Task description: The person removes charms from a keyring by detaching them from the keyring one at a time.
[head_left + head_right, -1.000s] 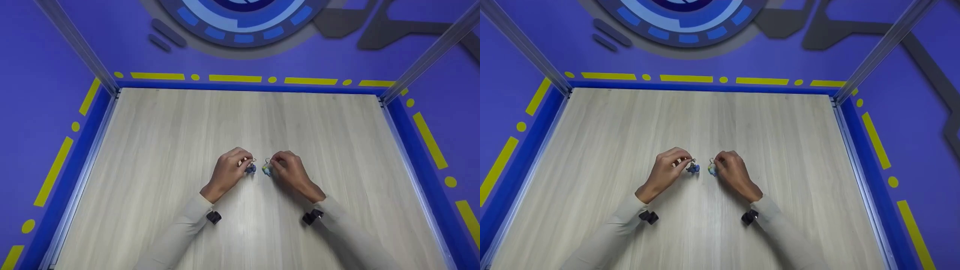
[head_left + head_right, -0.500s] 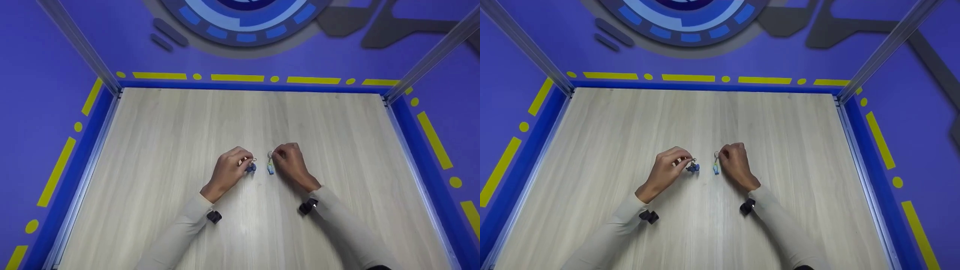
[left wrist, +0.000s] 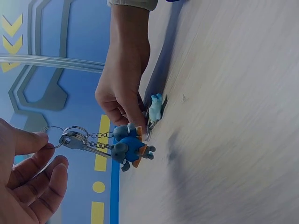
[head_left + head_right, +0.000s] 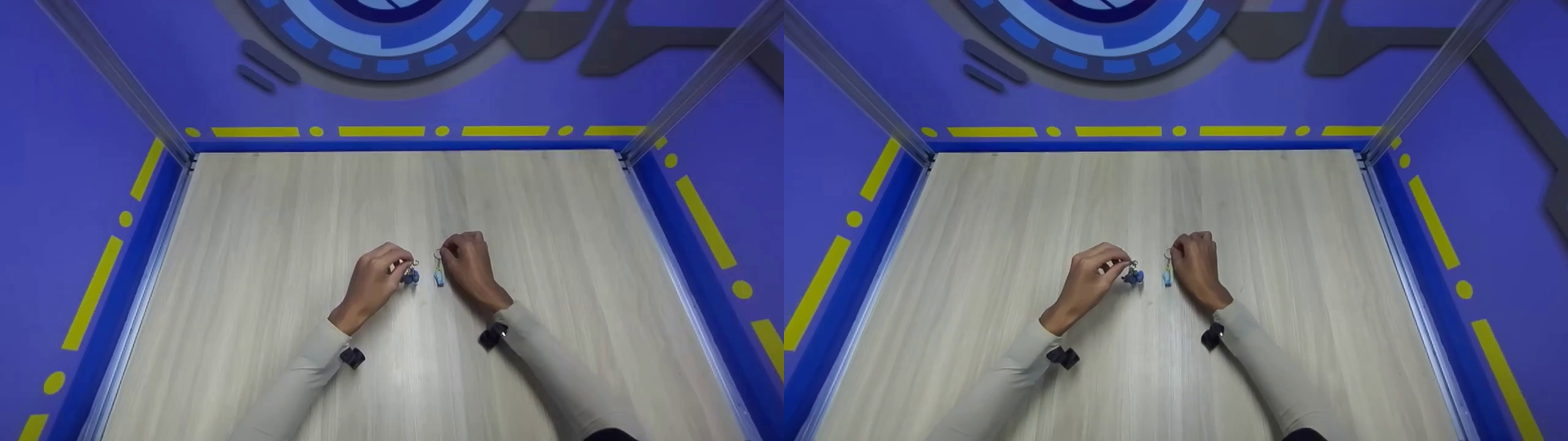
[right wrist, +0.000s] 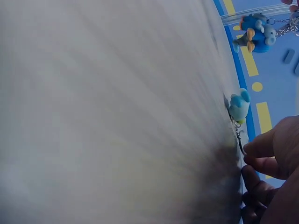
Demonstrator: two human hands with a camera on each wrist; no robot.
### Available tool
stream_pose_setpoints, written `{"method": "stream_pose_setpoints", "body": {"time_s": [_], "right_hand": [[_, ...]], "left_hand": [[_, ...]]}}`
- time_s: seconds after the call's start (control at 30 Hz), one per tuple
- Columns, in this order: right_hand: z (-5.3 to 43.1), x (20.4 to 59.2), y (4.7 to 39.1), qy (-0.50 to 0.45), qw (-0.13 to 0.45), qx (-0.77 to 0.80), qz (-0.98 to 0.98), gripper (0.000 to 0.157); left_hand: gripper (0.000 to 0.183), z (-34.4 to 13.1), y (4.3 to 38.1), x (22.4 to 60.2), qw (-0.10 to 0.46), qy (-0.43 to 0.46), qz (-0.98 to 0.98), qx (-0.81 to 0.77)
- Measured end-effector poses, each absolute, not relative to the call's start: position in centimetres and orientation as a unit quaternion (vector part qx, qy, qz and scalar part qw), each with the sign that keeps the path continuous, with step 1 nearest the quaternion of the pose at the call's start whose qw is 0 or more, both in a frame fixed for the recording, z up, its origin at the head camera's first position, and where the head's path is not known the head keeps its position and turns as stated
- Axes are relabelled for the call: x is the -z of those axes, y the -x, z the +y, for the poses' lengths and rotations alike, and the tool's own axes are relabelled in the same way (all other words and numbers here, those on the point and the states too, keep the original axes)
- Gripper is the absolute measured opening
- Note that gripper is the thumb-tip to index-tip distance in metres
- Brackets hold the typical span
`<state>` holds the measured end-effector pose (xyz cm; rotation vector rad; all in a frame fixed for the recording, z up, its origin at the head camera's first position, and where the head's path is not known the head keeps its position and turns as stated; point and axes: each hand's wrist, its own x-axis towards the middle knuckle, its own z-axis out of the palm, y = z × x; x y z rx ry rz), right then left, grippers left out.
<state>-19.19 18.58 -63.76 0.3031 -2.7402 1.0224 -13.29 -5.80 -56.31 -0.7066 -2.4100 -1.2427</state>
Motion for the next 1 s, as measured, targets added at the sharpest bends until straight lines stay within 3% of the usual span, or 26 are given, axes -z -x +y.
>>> {"method": "stream_pose_setpoints", "body": {"time_s": [0.2, 0.6, 1.0], "right_hand": [[18.8, 63.1, 18.2, -0.098, 0.088, -0.375, -0.918, 0.005], [18.0, 60.2, 14.6, -0.187, 0.083, -0.502, -0.840, 0.007], [17.6, 59.1, 13.2, -0.251, 0.053, -0.538, -0.803, 0.026]], "left_hand": [[0.005, -5.4, 13.2, 56.4, 0.159, 0.252, -0.848, 0.438], [0.007, -4.7, 13.5, 56.4, 0.173, 0.269, -0.839, 0.440], [0.005, -4.0, 13.3, 56.1, 0.161, 0.282, -0.840, 0.434]]}}
